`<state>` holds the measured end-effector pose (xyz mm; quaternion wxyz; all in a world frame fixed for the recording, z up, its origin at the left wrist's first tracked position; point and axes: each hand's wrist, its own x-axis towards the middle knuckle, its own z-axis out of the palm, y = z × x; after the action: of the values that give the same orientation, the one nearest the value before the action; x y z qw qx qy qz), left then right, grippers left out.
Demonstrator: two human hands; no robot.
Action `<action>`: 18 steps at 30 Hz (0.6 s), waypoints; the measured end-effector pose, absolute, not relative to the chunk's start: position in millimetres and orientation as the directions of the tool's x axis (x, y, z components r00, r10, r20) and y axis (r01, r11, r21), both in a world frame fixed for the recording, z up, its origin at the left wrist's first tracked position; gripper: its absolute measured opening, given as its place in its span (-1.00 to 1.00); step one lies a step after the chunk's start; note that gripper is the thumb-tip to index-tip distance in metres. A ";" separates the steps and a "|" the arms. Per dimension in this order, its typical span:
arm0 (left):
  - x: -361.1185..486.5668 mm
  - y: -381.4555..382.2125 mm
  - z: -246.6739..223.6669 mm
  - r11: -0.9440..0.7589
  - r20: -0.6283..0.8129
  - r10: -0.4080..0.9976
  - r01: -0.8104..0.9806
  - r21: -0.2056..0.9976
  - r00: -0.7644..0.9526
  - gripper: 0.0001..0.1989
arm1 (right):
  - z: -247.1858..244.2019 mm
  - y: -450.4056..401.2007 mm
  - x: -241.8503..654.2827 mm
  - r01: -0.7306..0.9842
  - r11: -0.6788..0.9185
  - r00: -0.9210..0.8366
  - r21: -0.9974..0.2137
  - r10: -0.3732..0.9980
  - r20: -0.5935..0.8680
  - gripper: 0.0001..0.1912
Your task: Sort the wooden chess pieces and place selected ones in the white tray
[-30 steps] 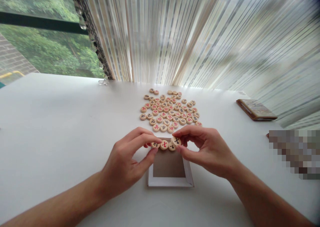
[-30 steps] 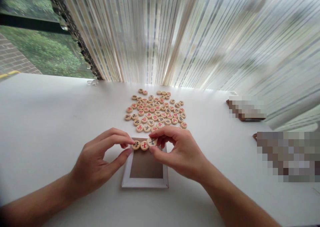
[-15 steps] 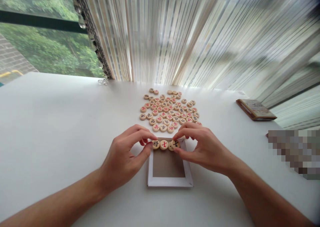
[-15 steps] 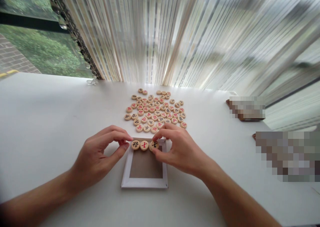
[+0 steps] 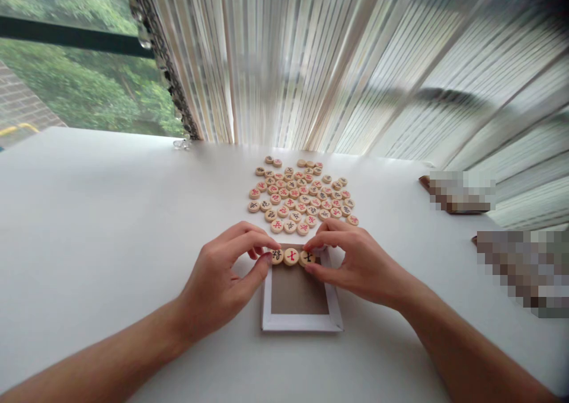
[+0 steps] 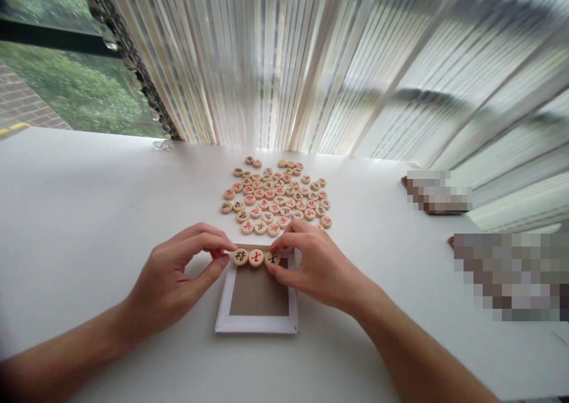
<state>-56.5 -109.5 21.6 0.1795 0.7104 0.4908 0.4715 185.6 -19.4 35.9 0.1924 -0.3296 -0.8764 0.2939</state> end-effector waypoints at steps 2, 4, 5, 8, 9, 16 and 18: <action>-56.4 -109.4 21.1 -0.454 0.495 0.866 0.529 0.718 0.072 -0.81 | 35.5 -19.3 185.7 0.462 0.612 -0.710 -0.641 0.689 0.146 -0.87; -56.4 -109.2 20.9 -0.453 0.494 0.866 0.526 0.720 0.070 -0.81 | 35.8 -19.2 185.6 0.461 0.618 -0.712 -0.637 0.686 0.149 -0.87; -56.4 -109.1 20.9 -0.452 0.493 0.867 0.525 0.721 0.070 -0.81 | 36.1 -19.2 185.5 0.460 0.621 -0.714 -0.635 0.684 0.152 -0.87; -56.4 -108.6 21.2 -0.451 0.493 0.867 0.524 0.722 0.067 -0.81 | 36.7 -19.2 185.4 0.458 0.628 -0.716 -0.630 0.680 0.158 -0.86; -56.4 -108.5 21.3 -0.450 0.493 0.868 0.524 0.723 0.066 -0.81 | 36.6 -19.2 185.5 0.455 0.630 -0.716 -0.629 0.679 0.161 -0.85; -56.3 -109.3 21.0 -0.453 0.492 0.868 0.520 0.724 0.071 -0.81 | 36.6 -18.2 188.9 0.448 0.641 -0.714 -0.623 0.676 0.181 -0.84; -56.2 -109.5 20.5 -0.454 0.492 0.868 0.517 0.726 0.070 -0.81 | 37.8 -17.5 190.2 0.445 0.644 -0.711 -0.622 0.677 0.192 -0.84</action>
<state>-56.2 -109.5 20.5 0.1845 0.7077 0.4891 0.4753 190.2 -17.5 37.8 0.2086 -0.3179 -0.8823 0.2774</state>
